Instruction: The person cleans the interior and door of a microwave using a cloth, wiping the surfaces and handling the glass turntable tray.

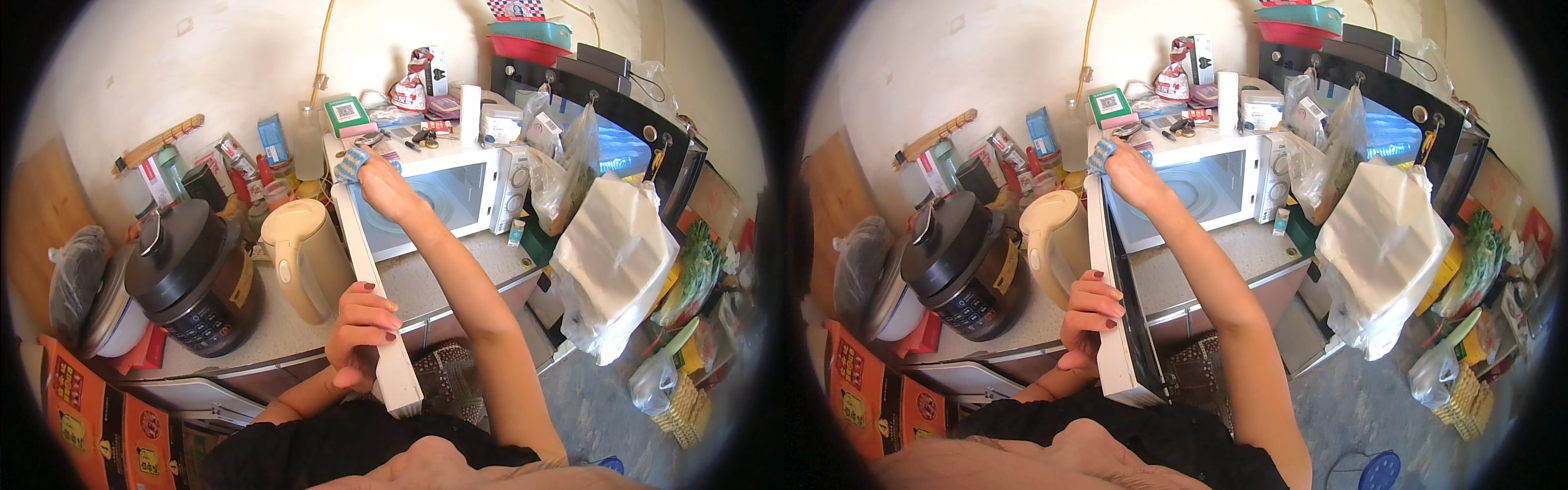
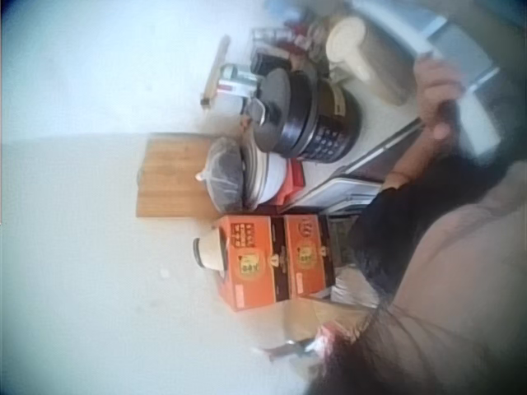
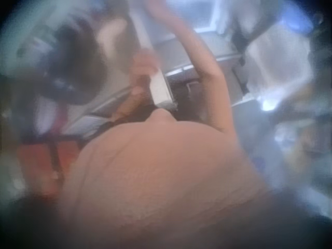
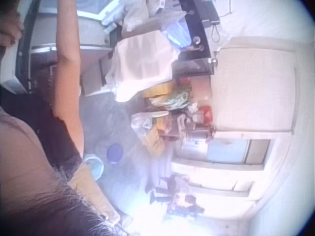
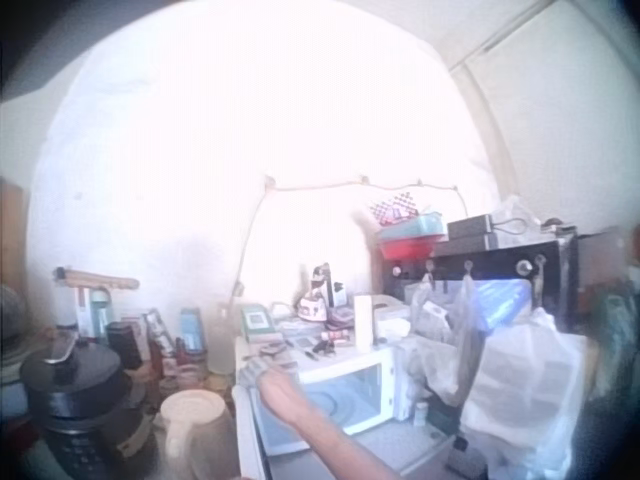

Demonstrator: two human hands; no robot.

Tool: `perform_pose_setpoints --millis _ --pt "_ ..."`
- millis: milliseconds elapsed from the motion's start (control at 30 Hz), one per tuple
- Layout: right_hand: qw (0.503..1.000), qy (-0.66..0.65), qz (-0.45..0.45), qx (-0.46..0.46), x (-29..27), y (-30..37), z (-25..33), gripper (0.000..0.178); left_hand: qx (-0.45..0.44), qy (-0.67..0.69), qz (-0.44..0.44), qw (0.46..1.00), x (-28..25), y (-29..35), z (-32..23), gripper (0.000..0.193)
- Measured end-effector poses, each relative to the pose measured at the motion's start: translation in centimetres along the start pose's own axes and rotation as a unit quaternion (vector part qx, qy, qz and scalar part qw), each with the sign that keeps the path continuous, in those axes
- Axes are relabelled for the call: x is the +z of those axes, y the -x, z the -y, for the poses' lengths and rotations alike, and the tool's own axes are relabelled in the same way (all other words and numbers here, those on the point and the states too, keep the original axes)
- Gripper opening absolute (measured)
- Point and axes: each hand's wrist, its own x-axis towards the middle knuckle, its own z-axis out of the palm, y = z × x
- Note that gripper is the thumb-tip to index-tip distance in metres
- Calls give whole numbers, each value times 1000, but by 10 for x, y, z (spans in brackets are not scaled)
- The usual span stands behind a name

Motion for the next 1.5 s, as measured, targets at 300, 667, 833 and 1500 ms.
perform_pose_setpoints --millis 300,667,833,1500 --pt "986 -114 -99 72 5 21 15 45 -4 -5 -12 1000 1 1 0 72" --pt "975 -192 -110 18 -53 91 96 42 -38 -51 -39 997 -2 7 -4 72" --pt "967 -231 -100 44 -85 127 143 46 -57 -56 -15 997 -8 8 -6 73" --pt "856 -218 -194 426 -64 206 103 21 -31 -6 -68 997 7 6 1 76"
